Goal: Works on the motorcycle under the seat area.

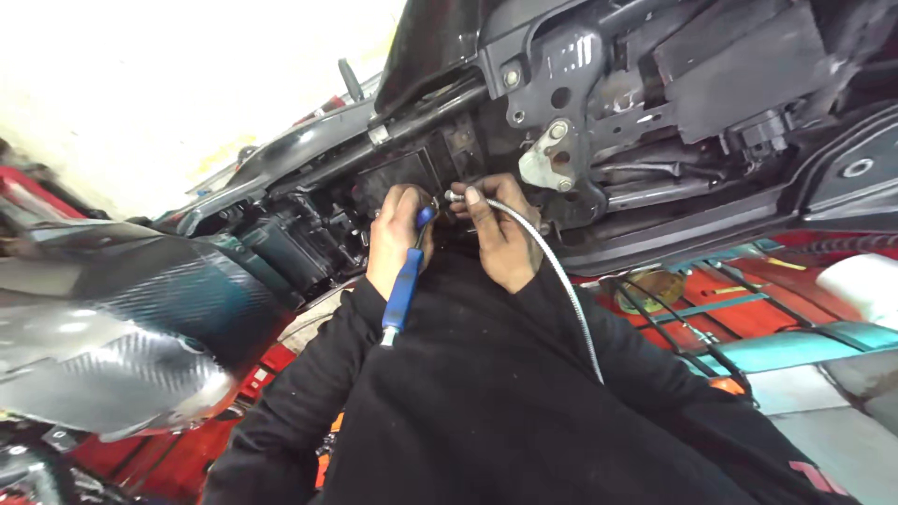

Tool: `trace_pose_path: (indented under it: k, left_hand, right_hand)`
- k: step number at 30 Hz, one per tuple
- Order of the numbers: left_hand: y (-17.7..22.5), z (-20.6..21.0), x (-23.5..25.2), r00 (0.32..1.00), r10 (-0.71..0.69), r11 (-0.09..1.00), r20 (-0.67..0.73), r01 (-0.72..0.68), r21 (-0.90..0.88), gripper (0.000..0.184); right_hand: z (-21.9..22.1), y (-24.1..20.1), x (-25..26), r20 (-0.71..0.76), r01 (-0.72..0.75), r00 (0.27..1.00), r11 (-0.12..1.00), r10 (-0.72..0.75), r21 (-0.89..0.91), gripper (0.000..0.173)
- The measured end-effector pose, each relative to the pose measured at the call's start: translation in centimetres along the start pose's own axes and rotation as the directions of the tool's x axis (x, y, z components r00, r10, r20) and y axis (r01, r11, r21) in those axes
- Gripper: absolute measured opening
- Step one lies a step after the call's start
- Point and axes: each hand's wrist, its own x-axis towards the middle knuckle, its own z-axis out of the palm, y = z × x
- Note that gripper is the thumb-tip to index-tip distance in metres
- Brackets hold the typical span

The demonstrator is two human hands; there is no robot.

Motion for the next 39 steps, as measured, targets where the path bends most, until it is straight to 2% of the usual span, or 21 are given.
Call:
trace_pose_path:
  k: [4, 9, 17, 25, 28, 33, 39]
  left_hand:
    - [0.2, -0.1, 0.2, 0.999, -0.023, 0.998, 0.037, 0.021, 0.057, 0.012]
    - [-1.3, 0.1, 0.3, 0.998, 0.042, 0.998, 0.045, -0.040, -0.041, 0.011]
    - [-2.5, 1.0, 0.0, 0.997, 0.063, 0.978, -0.043, -0.070, -0.195, 0.006]
    - [-2.7, 0.7, 0.0, 1.000, 0.015, 0.963, -0.003, -0.016, -0.269, 0.010]
    - [-3.0, 0.8, -0.2, 0.999, 0.031, 0.961, -0.012, -0.033, -0.276, 0.009]
    - [-2.7, 1.0, -0.1, 0.997, 0.074, 0.969, -0.034, -0.080, -0.236, 0.009]
    - [-3.1, 1.4, -0.4, 0.996, 0.074, 0.956, -0.057, -0.087, -0.280, 0.009]
  right_hand:
    - [-0.2, -0.5, 0.4, 0.034, -0.116, 0.993, 0.993, 0.115, 0.025, 0.020]
    - [-0.1, -1.7, 1.0, 0.049, -0.321, 0.946, 0.910, 0.320, 0.261, 0.023]
    - [0.7, -1.4, 0.8, -0.020, -0.333, 0.938, 0.916, 0.345, 0.223, 0.022]
    - [1.1, -1.6, 1.1, -0.030, -0.466, 0.869, 0.837, 0.494, 0.287, 0.024]
    - [1.5, -1.3, 1.0, -0.050, -0.458, 0.871, 0.844, 0.489, 0.278, 0.024]
    - [1.9, -0.8, 0.7, -0.108, -0.355, 0.918, 0.912, 0.382, 0.203, 0.020]
    - [1.7, -0.6, 0.5, -0.122, -0.334, 0.923, 0.917, 0.365, 0.220, 0.021]
